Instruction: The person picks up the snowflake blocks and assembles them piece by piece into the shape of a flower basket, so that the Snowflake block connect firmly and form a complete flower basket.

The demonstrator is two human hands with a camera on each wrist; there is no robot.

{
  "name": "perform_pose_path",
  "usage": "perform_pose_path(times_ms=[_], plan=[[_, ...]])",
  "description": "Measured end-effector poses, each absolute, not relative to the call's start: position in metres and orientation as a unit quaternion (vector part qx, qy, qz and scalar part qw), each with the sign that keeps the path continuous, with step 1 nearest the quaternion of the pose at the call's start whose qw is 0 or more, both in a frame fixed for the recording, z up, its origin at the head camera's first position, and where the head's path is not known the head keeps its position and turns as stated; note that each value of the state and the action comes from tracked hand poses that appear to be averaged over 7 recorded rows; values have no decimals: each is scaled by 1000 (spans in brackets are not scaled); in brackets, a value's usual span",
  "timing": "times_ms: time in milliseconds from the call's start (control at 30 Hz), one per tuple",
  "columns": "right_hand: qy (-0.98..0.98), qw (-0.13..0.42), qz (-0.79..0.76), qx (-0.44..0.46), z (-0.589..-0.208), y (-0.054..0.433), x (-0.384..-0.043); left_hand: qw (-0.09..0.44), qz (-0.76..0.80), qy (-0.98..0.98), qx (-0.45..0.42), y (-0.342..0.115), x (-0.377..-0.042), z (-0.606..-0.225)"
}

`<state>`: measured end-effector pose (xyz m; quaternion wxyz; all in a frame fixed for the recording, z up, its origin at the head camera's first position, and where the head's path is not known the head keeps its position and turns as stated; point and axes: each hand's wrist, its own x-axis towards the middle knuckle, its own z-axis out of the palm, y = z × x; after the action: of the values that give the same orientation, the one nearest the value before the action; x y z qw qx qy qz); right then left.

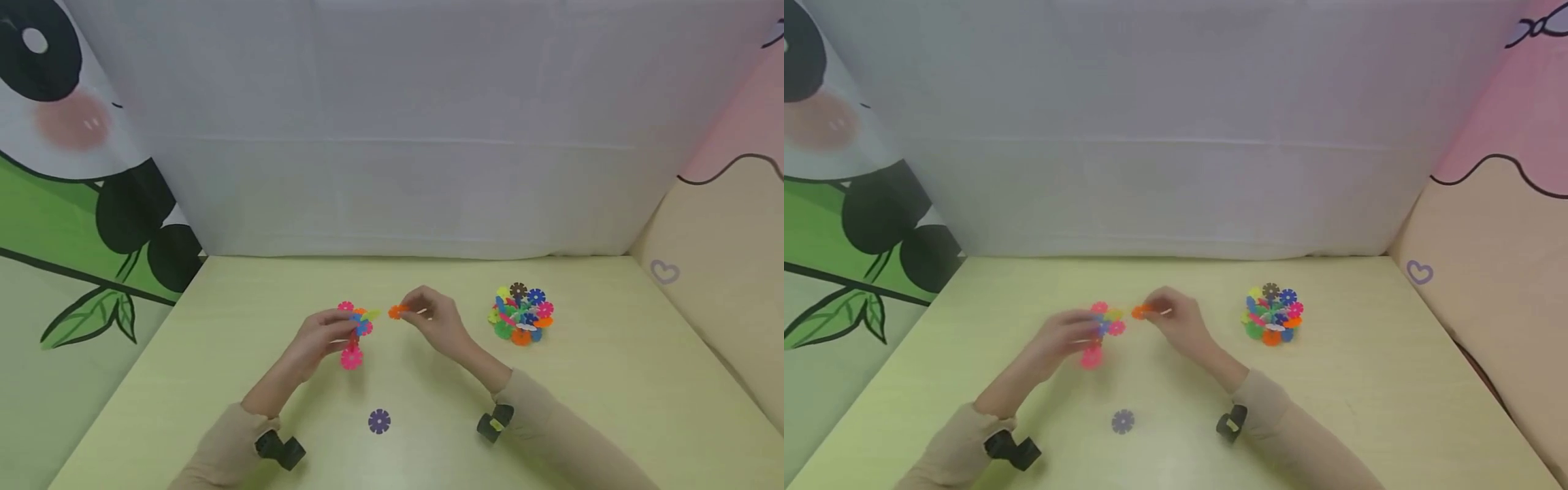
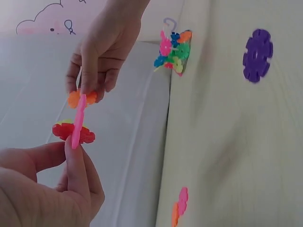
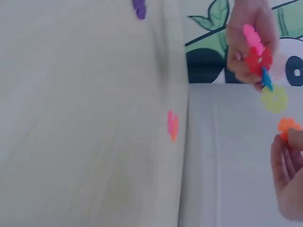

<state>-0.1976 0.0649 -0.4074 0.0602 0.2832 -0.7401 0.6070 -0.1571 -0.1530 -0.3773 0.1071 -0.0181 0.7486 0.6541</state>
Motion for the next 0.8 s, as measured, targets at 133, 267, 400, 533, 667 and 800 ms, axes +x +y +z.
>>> perform_pose_path(times_ms=[133,267,400,533,667,800], plan=[[-698,36,676,232,-396,75,-189,107,667,737,-6,-137,-152,-375],[-691,18,697,190,-390,78,-185,104,674,732,1,-128,-149,-373],[-689,4,705,167,-389,79,-184,95,667,739,3,-125,-148,-374],[-680,-7,715,160,-391,80,-184,85,660,747,7,-124,-150,-376],[-681,-16,715,159,-393,80,-184,71,654,753,6,-123,-151,-378],[-689,-22,707,159,-395,79,-183,51,644,763,5,-121,-150,-379]])
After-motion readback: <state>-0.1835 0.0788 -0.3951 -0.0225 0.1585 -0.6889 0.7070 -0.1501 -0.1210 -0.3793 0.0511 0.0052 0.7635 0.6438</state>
